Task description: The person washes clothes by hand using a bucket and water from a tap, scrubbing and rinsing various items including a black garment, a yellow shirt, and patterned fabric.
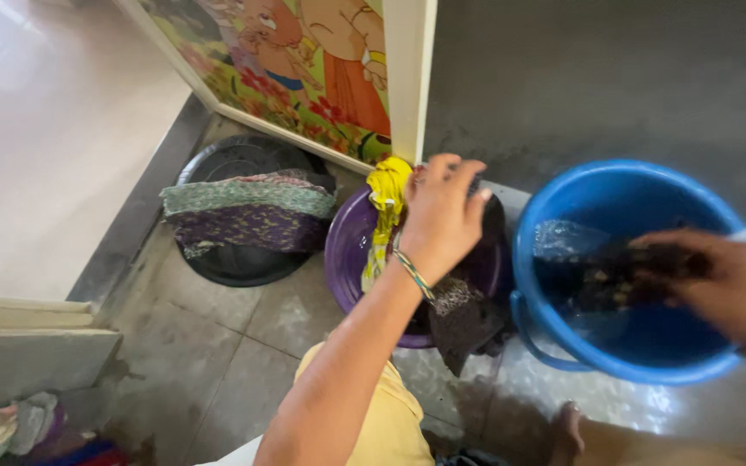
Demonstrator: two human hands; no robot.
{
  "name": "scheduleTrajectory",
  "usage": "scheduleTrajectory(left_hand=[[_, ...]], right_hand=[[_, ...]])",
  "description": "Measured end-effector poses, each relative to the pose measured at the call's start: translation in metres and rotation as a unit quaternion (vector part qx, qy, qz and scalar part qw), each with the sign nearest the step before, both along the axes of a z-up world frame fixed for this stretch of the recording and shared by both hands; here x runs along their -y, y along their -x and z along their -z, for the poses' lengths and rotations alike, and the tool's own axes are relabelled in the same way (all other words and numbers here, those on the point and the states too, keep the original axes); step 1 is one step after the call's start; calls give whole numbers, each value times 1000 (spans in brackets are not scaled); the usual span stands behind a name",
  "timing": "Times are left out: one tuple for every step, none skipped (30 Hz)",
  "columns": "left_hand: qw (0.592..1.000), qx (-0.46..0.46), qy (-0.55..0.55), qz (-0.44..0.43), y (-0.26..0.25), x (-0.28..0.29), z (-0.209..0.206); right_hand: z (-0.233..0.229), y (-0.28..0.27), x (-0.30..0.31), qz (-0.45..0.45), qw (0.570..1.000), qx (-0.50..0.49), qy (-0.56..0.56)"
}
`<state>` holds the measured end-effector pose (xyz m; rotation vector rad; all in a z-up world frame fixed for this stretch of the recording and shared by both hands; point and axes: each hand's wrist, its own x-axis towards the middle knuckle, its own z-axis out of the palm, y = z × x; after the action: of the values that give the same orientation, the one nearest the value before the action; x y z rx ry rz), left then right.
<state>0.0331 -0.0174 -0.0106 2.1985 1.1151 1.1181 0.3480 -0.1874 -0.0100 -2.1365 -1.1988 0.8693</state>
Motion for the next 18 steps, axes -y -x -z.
scheduleTrajectory(left_hand=[[1000, 2, -7, -11, 4, -3, -1], [1000, 3, -15, -23, 8, -6, -3], [999, 18, -19, -32, 14, -8, -4], [998, 33, -24, -41, 20, -9, -6], [997, 47, -31, -54, 25, -12, -9], [996, 55, -29, -59, 28, -13, -12], [996, 61, -24, -68, 35, -14, -14], [995, 66, -20, -76, 39, -13, -15], [993, 70, -29, -90, 42, -14, -16], [991, 74, -38, -105, 45, -15, -16], [989, 78, -46, -120, 50, -15, -15], [987, 77, -46, -131, 54, -17, -15], [986, 76, -44, -141, 58, -20, -15], [985, 75, -42, -151, 63, -23, -15], [983, 76, -45, -162, 68, -25, -14], [981, 78, -48, -174, 73, -27, -15], [978, 79, -53, -187, 78, -30, -15], [976, 99, -49, -186, 84, -31, -15]], right_hand=[[-19, 1, 3, 8, 1000, 5, -25], [-34, 3, 3, 16, 999, 11, -51], [-48, 4, 1, 2, 995, 5, -98], [-63, 4, 0, -12, 989, -2, -145], [-76, 4, -5, -30, 980, -9, -195], [-89, 4, -8, -36, 972, 8, -231], [-100, 5, -11, -44, 963, 21, -266], [-109, 5, -16, -52, 952, 33, -300], [-113, 3, -26, -46, 955, 15, -292], [-116, -2, -37, -40, 958, -2, -284], [-117, -7, -48, -34, 961, -21, -275], [-116, -10, -63, -68, 954, -36, -290], [-113, -9, -77, -101, 946, -50, -303], [-110, -2, -80, -118, 932, -79, -334], [-112, 11, -82, -138, 915, -107, -363], [-112, 35, -83, -142, 889, -148, -409], [-114, 61, -78, -138, 887, -134, -420], [-117, 89, -73, -134, 885, -119, -430]])
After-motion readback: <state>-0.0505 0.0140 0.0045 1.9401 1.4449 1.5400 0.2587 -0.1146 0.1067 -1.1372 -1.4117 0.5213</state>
